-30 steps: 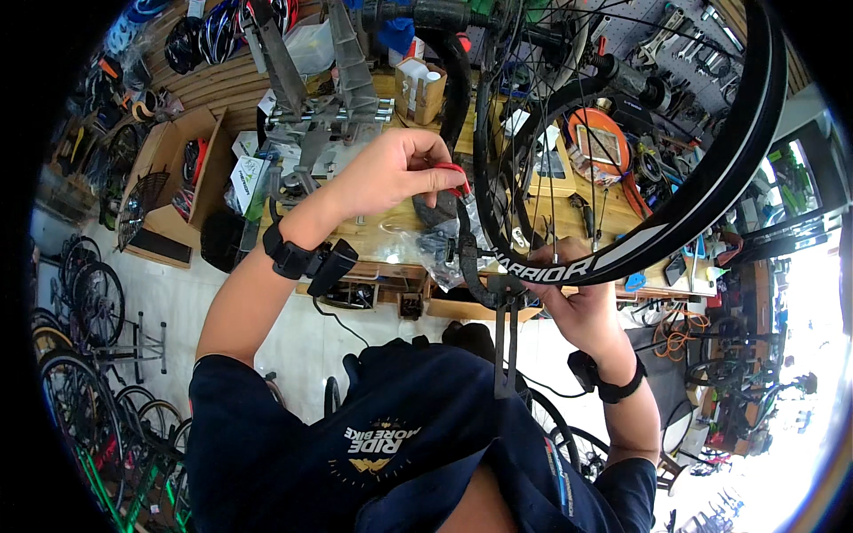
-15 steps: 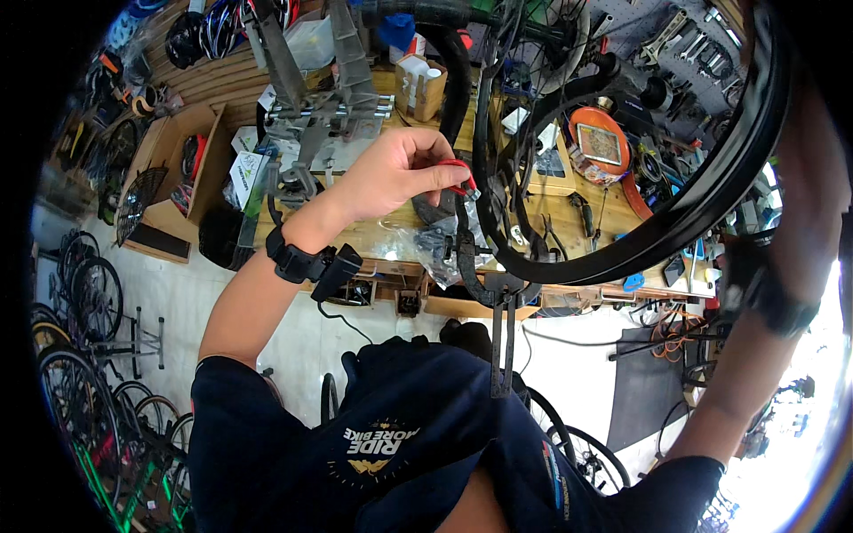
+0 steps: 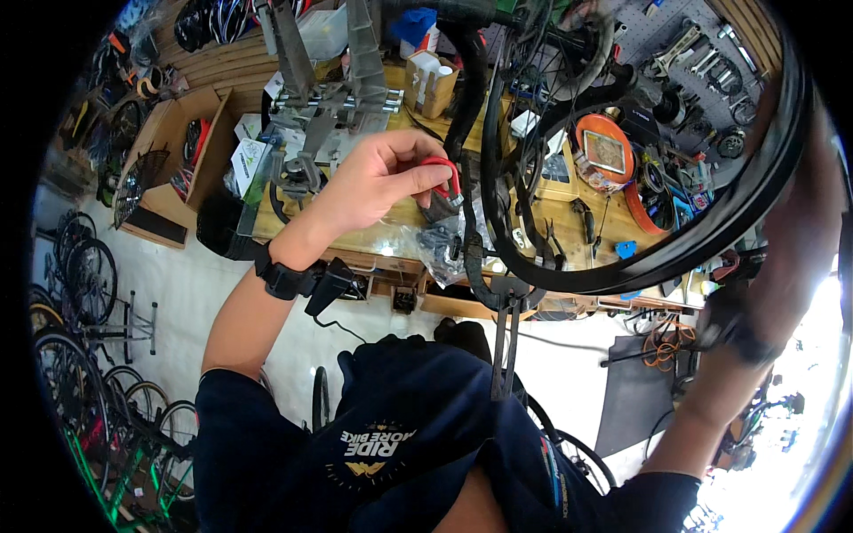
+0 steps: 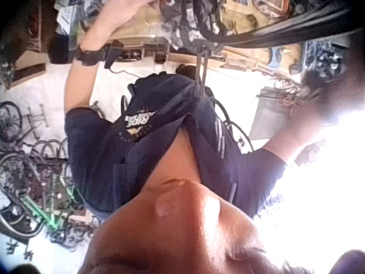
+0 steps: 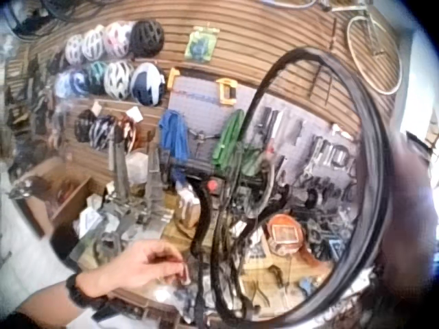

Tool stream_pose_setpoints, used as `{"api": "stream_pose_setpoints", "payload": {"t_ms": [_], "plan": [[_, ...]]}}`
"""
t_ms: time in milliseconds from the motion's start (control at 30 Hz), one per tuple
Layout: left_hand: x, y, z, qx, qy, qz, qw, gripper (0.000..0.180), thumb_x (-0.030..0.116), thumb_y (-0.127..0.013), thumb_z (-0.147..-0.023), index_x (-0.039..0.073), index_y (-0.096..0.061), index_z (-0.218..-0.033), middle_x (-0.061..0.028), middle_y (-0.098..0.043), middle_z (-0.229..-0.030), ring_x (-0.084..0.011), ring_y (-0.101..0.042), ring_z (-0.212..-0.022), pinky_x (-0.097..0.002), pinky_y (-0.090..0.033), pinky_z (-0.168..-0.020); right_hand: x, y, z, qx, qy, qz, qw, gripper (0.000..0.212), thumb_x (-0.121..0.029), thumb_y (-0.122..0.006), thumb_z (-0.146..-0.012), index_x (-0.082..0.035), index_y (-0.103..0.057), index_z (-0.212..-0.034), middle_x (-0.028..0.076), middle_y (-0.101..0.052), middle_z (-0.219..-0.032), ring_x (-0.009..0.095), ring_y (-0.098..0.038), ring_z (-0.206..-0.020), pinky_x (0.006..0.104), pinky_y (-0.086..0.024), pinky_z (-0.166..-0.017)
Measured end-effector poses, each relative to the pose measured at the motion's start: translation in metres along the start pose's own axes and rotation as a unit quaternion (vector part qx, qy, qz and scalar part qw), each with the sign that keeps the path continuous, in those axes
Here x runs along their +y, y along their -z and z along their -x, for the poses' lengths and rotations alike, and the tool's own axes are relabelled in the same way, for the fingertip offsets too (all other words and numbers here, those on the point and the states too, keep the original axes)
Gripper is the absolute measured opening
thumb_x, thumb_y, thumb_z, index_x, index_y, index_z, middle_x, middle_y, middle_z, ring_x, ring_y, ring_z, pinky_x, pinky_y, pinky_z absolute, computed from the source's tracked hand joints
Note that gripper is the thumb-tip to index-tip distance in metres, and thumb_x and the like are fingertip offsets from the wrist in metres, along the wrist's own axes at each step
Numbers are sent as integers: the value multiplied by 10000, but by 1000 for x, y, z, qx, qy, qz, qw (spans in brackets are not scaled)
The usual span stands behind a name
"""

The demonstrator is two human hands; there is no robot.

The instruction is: The person works on a bicycle rim held in a stand, using a red tool to manipulate the spokes and rim tape one section at a time. The person then removes the rim from the stand and holds it while checking the hub and cassette area.

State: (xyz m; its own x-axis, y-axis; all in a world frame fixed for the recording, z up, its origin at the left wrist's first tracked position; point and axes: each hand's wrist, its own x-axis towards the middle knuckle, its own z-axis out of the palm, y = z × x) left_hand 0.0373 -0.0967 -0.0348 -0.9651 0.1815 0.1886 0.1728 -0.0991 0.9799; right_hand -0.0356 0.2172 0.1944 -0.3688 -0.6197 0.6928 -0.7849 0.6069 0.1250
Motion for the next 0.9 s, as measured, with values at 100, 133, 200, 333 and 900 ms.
{"api": "stream_pose_setpoints", "payload": {"t_ms": [100,133,200,333,900], "plan": [[-7,3,11,16,-9,8,1000,127,92,-626,-938,-4,-653,-1016,-51,-685,-894,-91,-622,-756,-235,-515,-679,-77,-21,88,-79,-323,-398,855,400,-166,-745,-840,58,-608,-1141,70,-679,-877,100,-622,-684,220,-494,-588],[-6,1,6,2,-14,12,1000,140,100,-629,-938,-6,-656,-1025,-50,-684,-897,-88,-615,-752,-239,-516,-685,-88,-38,123,-48,-330,-406,851,320,-63,-767,-788,31,-650,-1070,62,-691,-870,128,-643,-736,250,-505,-659],[-3,-4,-2,-24,-11,13,1000,125,65,-618,-933,-8,-651,-1029,-52,-686,-902,-94,-625,-769,-236,-516,-694,-96,-68,160,-120,-303,-382,865,241,-14,-760,-775,-15,-691,-1006,80,-706,-888,151,-663,-805,283,-511,-723],[-2,-10,-10,-51,-2,8,999,124,56,-615,-933,-10,-649,-1033,-50,-686,-909,-92,-626,-780,-234,-515,-703,-100,-126,190,-170,-286,-366,869,296,25,-681,-815,-6,-645,-1107,90,-694,-940,179,-652,-820,296,-510,-736],[-16,-12,-4,-34,16,26,999,115,67,-609,-943,-7,-649,-1020,-56,-688,-897,-95,-631,-779,-243,-517,-703,-91,-59,139,-27,-267,-466,843,344,35,-739,-795,39,-606,-1111,103,-694,-960,165,-658,-849,275,-521,-776]]}}
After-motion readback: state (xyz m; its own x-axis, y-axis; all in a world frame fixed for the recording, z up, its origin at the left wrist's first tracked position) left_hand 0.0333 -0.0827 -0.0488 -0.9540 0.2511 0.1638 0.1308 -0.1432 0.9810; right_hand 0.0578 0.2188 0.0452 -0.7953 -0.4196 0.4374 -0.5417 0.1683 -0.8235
